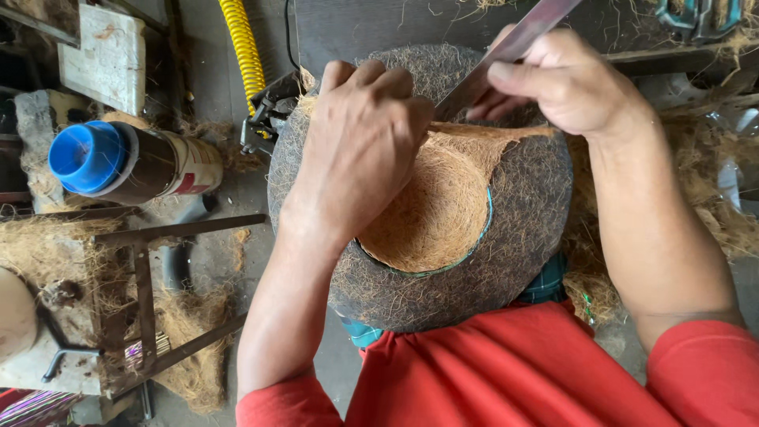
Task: The person shapes a hat made of coconut fiber on a round wooden platform, using a ruler to measure, a green glass bottle to press and smooth the fiber, and a hairdryer to apply air.
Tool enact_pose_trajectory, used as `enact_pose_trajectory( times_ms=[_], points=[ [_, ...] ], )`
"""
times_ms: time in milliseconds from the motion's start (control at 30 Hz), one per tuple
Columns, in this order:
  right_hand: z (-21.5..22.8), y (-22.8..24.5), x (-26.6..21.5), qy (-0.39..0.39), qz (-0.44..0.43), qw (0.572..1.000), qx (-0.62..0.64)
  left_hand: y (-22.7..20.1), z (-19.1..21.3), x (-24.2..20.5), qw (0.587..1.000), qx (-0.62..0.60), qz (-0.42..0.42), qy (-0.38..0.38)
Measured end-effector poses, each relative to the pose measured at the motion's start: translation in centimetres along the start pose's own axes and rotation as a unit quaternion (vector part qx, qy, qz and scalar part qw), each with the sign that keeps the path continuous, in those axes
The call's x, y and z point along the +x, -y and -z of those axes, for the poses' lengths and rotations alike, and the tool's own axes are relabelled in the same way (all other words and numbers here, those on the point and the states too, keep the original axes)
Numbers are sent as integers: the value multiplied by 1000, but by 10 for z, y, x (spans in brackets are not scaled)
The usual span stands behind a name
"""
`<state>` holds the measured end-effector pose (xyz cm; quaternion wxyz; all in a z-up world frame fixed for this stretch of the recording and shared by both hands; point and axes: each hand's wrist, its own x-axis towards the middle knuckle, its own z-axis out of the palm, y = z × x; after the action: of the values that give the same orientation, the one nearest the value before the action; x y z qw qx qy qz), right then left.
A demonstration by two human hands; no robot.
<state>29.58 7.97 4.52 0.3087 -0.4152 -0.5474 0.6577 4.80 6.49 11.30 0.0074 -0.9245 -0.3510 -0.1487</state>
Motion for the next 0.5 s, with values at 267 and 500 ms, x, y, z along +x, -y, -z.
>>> enact_pose_trajectory(
  times_ms=[267,500],
  points=[
    [3,-50,-14,-127,58,980,143,2,7,-19,997,-32,-62,-41],
    [-5,-71,-13,-169,100,973,124,-2,9,-31,997,-24,-59,-50]
  ],
)
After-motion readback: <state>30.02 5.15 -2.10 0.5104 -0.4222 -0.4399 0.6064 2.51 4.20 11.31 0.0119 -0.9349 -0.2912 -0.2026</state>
